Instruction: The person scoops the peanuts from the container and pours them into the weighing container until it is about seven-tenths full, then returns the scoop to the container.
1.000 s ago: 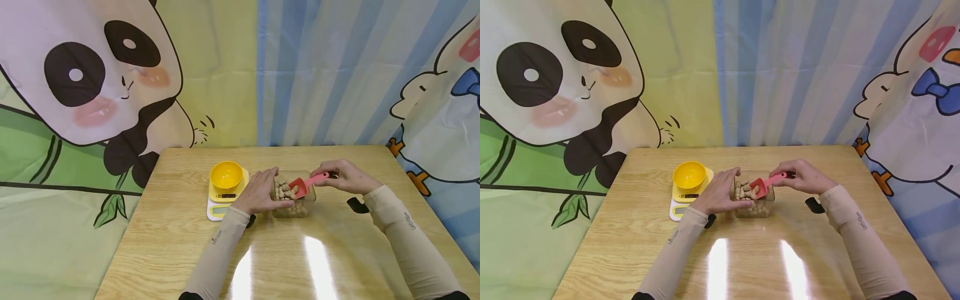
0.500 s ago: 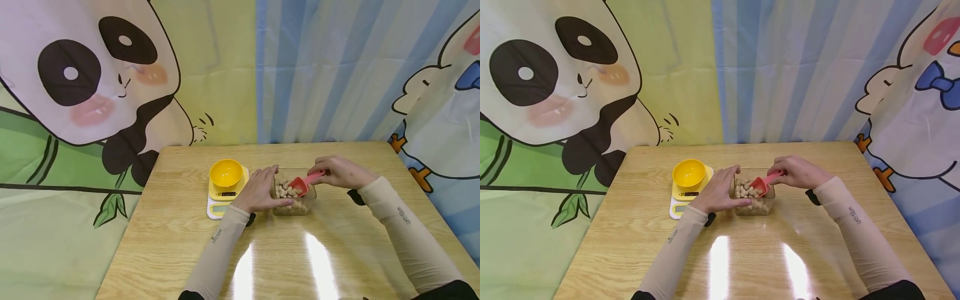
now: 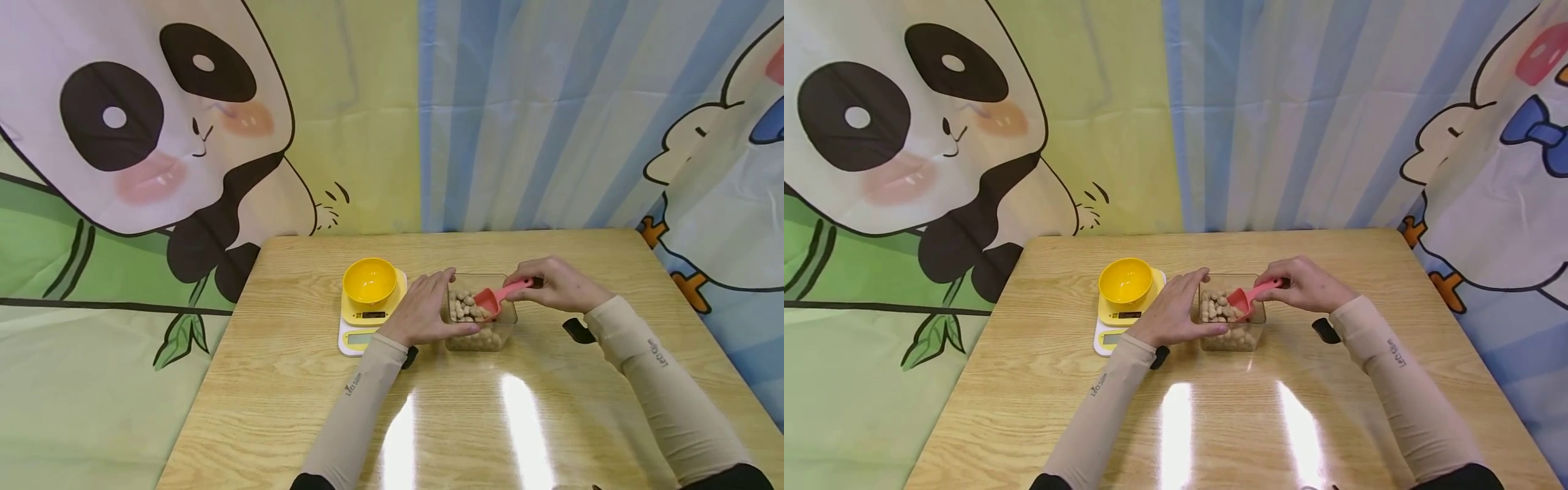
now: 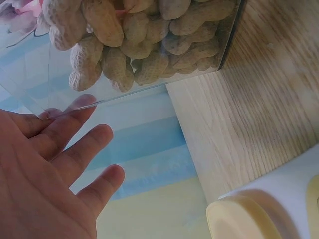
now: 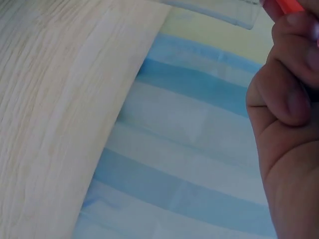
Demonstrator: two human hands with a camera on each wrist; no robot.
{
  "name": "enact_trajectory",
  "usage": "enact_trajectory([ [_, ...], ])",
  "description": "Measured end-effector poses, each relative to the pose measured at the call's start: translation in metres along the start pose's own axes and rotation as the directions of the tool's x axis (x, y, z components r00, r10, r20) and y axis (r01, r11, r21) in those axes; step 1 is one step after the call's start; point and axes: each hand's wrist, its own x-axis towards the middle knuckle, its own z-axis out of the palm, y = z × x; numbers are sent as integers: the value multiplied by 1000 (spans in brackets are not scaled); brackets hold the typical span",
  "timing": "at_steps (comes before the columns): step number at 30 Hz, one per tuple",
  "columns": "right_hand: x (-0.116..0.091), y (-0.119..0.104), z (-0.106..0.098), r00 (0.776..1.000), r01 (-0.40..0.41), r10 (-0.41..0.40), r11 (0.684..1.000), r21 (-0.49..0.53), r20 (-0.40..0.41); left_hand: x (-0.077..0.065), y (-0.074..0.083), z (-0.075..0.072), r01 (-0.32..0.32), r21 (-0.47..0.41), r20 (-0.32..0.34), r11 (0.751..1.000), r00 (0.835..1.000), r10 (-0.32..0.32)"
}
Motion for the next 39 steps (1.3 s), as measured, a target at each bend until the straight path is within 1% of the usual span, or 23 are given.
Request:
enact_trajectory([
  [3,0,-1,1,1000,-5,5,1000,10,-10,0,-1,0,3,7,-4,1000,1000,-3],
  [8,2,-4,8,999,29,-28,998,48,-32,0,0,0,6,3,-4,1000,1000,-6],
  [14,3,-8,16,998,-6,11,997,78,-56,0,1,0,6,6,-10,1000,1000,-6],
  [17,0,-8,18,998,-16,23,995,94,-66,-1,2,0,2,-1,-11,1000,1000,-2],
  [19,-3,-7,21,996,-40,49,992,116,-75,-1,2,1,-2,-5,-5,1000,1000,2],
  [21,-6,-7,25,991,-79,94,985,155,-91,-1,1,1,-3,-7,-2,1000,1000,3],
  [24,-8,-12,30,982,-116,146,969,219,-122,-1,0,1,-6,-4,-6,1000,1000,6],
  [26,-7,-16,32,977,-126,164,960,252,-137,-1,-1,1,-4,-2,-14,1000,1000,4],
  [29,-7,-19,33,973,-138,183,951,275,-144,-1,-2,1,1,-6,-20,1000,1000,-2],
  [31,-9,-17,34,964,-166,218,942,293,-155,-2,-2,1,5,-9,-19,1000,1000,-5],
  [36,-18,-3,39,934,-219,304,902,373,-187,-1,-2,1,9,-15,-8,1000,1000,-9],
  [39,-23,3,42,931,-209,308,889,408,-195,-1,-2,2,11,-15,-3,1000,1000,-11],
])
